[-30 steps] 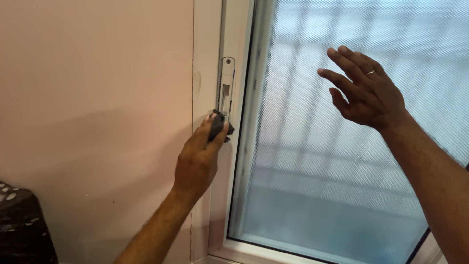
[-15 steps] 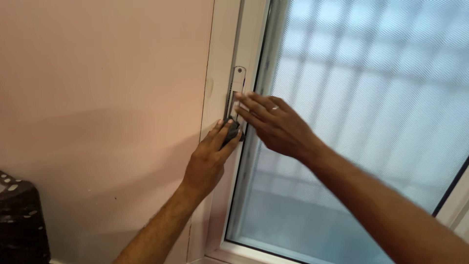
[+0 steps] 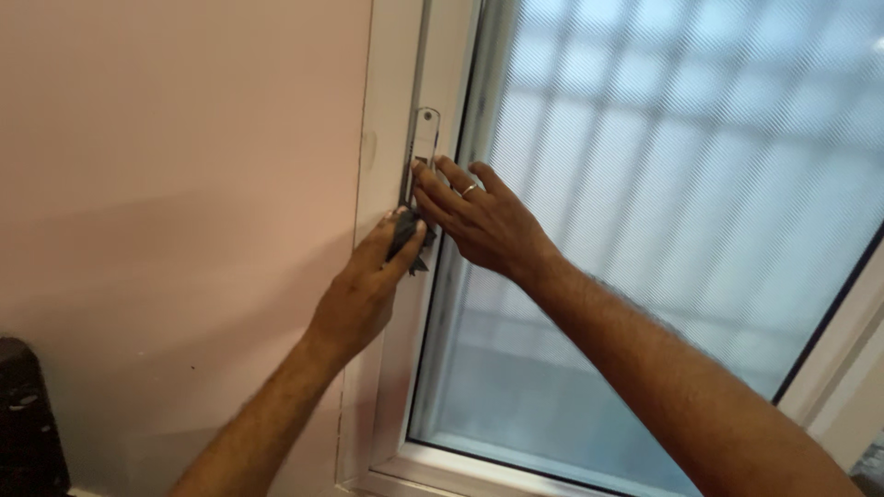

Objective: The person wipes a frosted glass window with a dark cloth, moving the cloth in vertical and horizontal strokes across the surface. The person briefly opens the window and continues wiping the frame and glass.

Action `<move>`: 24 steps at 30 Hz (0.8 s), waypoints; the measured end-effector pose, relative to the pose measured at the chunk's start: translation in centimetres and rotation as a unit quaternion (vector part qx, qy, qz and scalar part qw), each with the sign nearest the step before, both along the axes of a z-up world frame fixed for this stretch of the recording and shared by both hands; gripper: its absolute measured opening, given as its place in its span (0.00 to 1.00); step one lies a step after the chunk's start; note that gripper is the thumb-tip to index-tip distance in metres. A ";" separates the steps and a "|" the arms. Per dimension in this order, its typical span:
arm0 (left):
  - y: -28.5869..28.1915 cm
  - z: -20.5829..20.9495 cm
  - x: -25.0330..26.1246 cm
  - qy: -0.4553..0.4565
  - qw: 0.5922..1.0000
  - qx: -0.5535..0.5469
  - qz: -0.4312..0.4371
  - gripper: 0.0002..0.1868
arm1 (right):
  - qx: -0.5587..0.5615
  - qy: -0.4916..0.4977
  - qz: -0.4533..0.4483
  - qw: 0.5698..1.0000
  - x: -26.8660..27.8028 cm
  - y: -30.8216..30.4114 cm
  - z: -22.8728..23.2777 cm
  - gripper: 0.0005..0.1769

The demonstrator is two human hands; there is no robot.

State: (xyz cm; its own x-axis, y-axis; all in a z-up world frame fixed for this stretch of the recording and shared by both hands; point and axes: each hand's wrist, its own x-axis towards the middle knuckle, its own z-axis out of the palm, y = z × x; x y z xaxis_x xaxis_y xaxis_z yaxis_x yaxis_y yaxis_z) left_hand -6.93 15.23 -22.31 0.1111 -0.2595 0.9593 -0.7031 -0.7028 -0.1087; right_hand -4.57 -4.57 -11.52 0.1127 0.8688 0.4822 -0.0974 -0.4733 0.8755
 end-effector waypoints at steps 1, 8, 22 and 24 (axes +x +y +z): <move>0.0 0.0 0.0 0.008 1.000 0.001 0.000 0.33 | -0.004 -0.002 -0.012 1.000 0.1 -0.2 0.0 0.25; -0.3 0.1 -0.1 0.027 0.999 0.021 0.008 0.36 | 0.003 -0.025 0.005 1.000 0.7 0.1 0.4 0.20; 0.2 -0.4 0.4 0.027 0.999 0.034 -0.013 0.37 | -0.029 -0.025 -0.009 0.999 1.0 -0.7 1.4 0.13; 0.1 -0.3 0.6 0.037 0.999 0.039 0.008 0.37 | -0.021 -0.039 -0.008 0.999 1.0 -1.1 1.6 0.14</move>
